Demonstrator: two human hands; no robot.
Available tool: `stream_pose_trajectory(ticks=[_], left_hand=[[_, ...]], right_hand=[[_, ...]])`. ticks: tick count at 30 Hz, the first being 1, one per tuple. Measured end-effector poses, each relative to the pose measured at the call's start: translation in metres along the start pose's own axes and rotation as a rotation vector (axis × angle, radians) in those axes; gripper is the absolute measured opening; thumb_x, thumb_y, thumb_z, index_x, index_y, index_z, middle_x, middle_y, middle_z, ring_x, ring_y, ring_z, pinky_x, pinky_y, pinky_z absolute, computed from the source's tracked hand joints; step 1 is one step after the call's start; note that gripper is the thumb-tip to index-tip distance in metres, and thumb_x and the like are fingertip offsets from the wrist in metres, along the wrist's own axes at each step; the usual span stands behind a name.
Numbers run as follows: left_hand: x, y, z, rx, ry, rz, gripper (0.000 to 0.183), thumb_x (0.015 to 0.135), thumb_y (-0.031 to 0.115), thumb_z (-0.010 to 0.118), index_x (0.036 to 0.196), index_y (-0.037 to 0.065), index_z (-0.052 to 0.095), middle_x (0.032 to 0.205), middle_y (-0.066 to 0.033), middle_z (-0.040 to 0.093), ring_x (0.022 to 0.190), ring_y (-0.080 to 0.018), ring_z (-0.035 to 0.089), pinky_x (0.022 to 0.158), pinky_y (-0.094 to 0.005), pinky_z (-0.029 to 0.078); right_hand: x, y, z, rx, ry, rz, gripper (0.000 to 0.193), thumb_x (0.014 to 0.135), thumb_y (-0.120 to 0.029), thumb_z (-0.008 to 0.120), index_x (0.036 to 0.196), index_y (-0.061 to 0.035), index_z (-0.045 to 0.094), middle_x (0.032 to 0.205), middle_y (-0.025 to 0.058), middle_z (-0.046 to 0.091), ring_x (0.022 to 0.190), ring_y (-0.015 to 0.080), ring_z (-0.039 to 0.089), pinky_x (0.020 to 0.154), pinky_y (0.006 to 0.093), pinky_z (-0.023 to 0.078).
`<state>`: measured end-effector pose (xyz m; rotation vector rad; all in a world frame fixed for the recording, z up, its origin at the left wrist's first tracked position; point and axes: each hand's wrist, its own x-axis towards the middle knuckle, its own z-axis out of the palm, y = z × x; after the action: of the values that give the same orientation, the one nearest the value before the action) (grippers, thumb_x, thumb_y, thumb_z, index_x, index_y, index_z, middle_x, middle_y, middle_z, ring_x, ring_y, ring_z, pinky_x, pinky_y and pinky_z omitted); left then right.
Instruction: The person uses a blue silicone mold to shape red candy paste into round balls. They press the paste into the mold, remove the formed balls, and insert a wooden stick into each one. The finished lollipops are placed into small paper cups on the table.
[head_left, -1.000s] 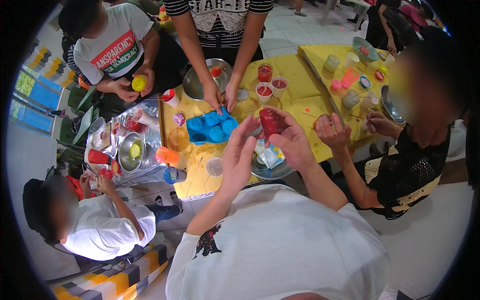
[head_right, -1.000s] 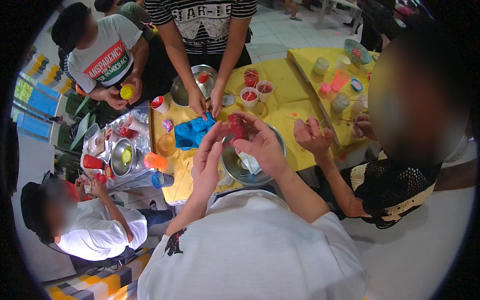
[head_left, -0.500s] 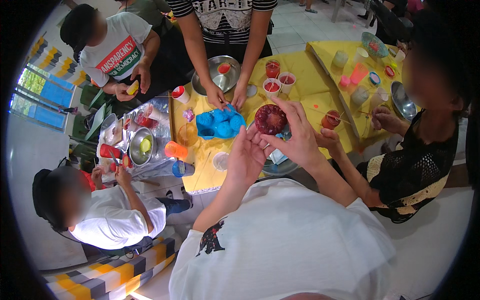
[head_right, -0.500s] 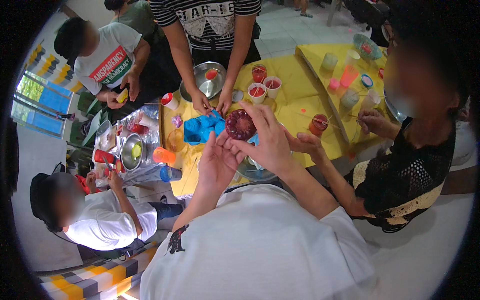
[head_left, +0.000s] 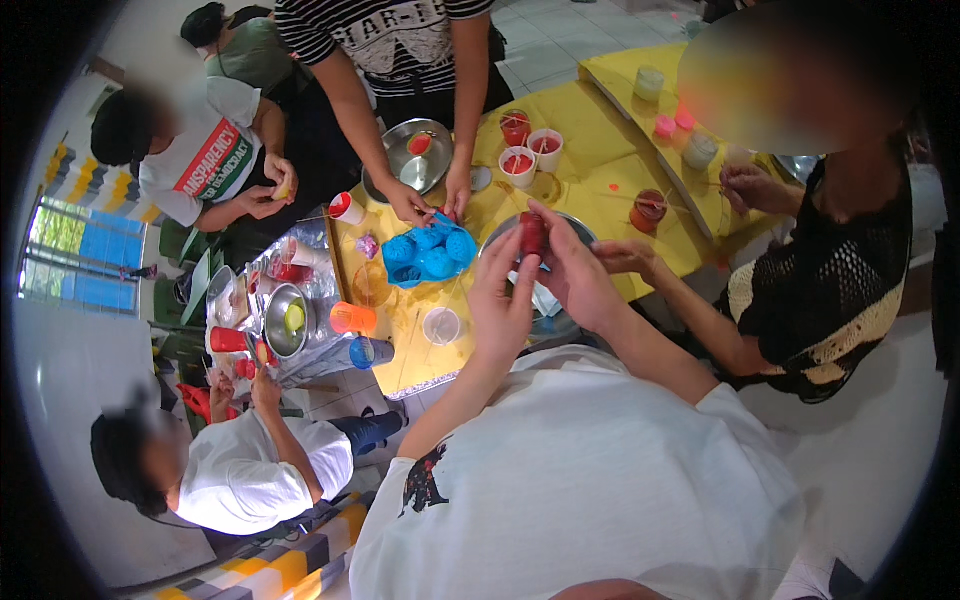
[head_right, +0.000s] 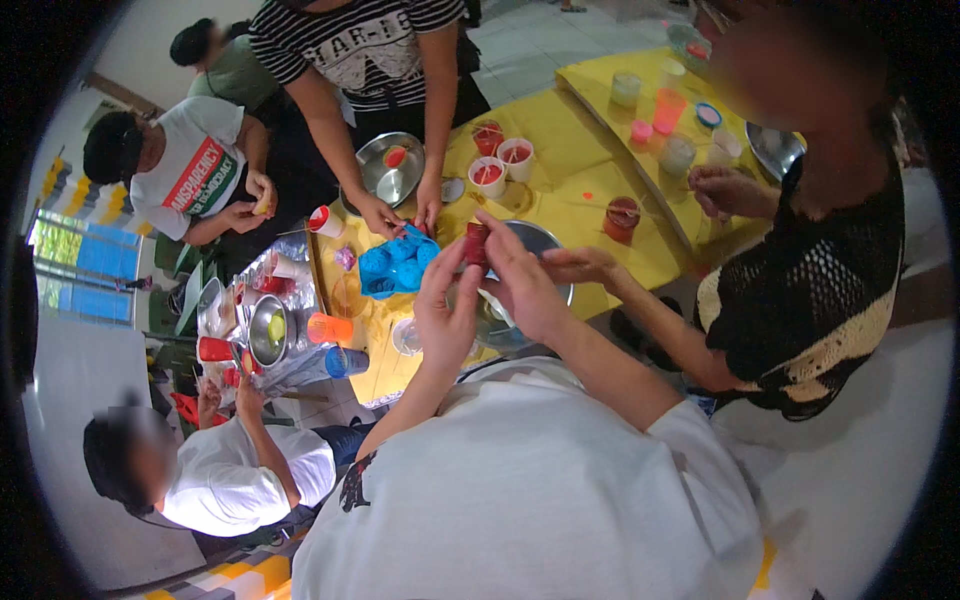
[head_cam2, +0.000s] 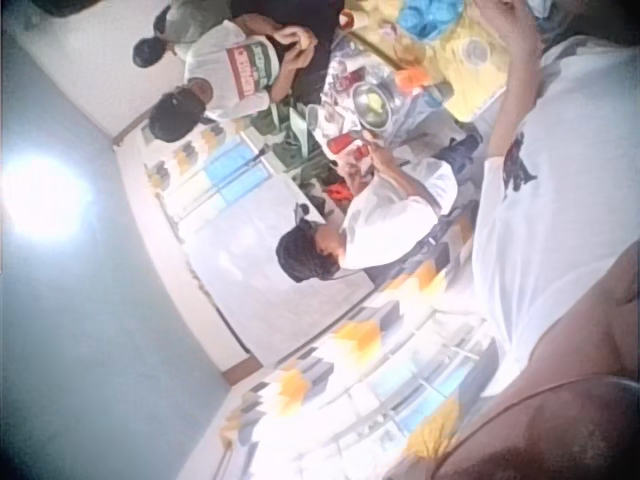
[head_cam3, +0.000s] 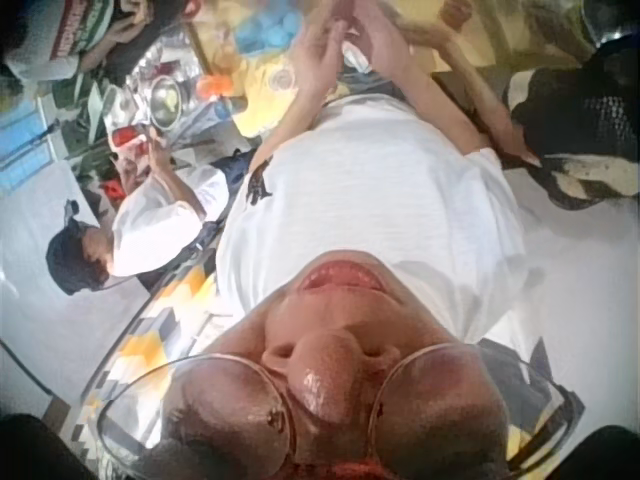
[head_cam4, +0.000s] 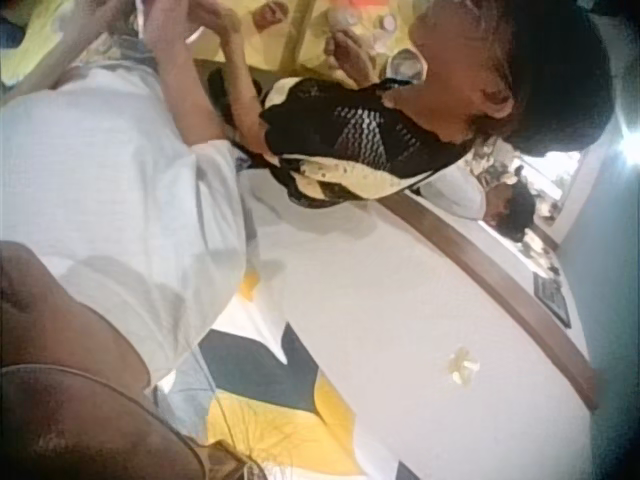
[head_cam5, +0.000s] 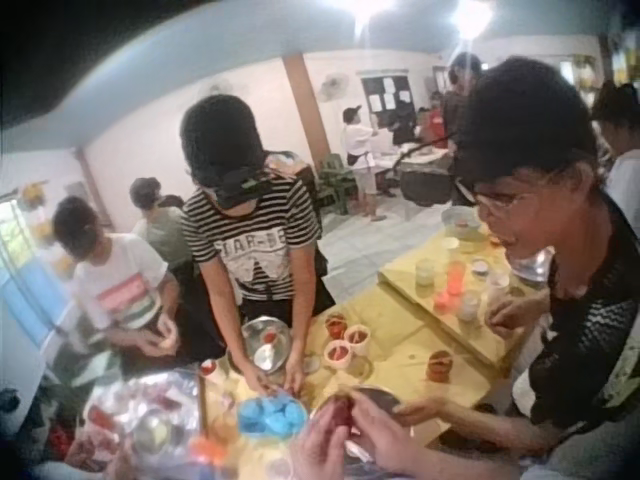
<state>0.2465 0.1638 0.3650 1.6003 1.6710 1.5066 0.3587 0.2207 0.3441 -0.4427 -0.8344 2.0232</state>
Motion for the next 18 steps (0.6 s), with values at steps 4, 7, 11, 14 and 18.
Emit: stream_pose_trajectory(ticks=[4,7,11,14,18], left_hand=[[-0.009,0.004,0.0,0.411,-0.043,0.334,0.046,0.085,0.013,0.066,0.129,0.007,0.056,0.13,-0.017,0.05,0.119,-0.0346,0.046,0.1,-0.0433,0.036],[-0.019,-0.001,-0.005,0.469,-0.039,0.348,0.049,0.084,0.014,0.065,0.132,0.008,0.054,0.138,-0.0187,0.041,0.127,-0.0381,0.036,0.106,-0.0483,0.027],[-0.024,-0.002,-0.011,0.609,-0.093,0.327,0.05,0.089,0.022,0.06,0.137,0.011,0.05,0.146,-0.022,0.029,0.135,-0.042,0.023,0.109,-0.0498,0.022],[-0.024,0.0,-0.012,0.684,-0.148,0.317,0.05,0.092,0.03,0.055,0.139,0.014,0.048,0.149,-0.0233,0.023,0.138,-0.0436,0.018,0.111,-0.051,0.019],[-0.022,0.003,-0.011,0.788,-0.197,0.297,0.05,0.094,0.036,0.05,0.141,0.018,0.046,0.151,-0.0233,0.02,0.139,-0.0438,0.015,0.111,-0.0534,0.014]], right_hand=[[0.006,-0.002,-0.006,0.497,0.077,0.138,0.053,0.102,-0.046,0.028,0.131,-0.0049,0.045,0.126,0.0182,0.055,0.12,0.0288,0.053,0.102,0.0398,0.043],[0.002,-0.004,-0.005,0.593,0.117,0.132,0.059,0.102,-0.05,0.022,0.13,-0.0039,0.045,0.125,0.0215,0.055,0.121,0.0313,0.053,0.103,0.0434,0.042],[0.0,-0.009,-0.003,0.632,0.138,0.112,0.063,0.101,-0.053,0.019,0.129,-0.003,0.045,0.125,0.0241,0.054,0.122,0.0356,0.051,0.105,0.0478,0.041],[-0.002,-0.003,-0.004,0.609,0.112,0.09,0.064,0.101,-0.054,0.019,0.13,-0.0031,0.045,0.126,0.0253,0.054,0.123,0.037,0.05,0.106,0.048,0.04],[-0.005,0.005,-0.007,0.642,0.092,0.123,0.062,0.1,-0.053,0.021,0.131,-0.0052,0.046,0.131,0.025,0.051,0.124,0.0367,0.049,0.107,0.0471,0.039]])
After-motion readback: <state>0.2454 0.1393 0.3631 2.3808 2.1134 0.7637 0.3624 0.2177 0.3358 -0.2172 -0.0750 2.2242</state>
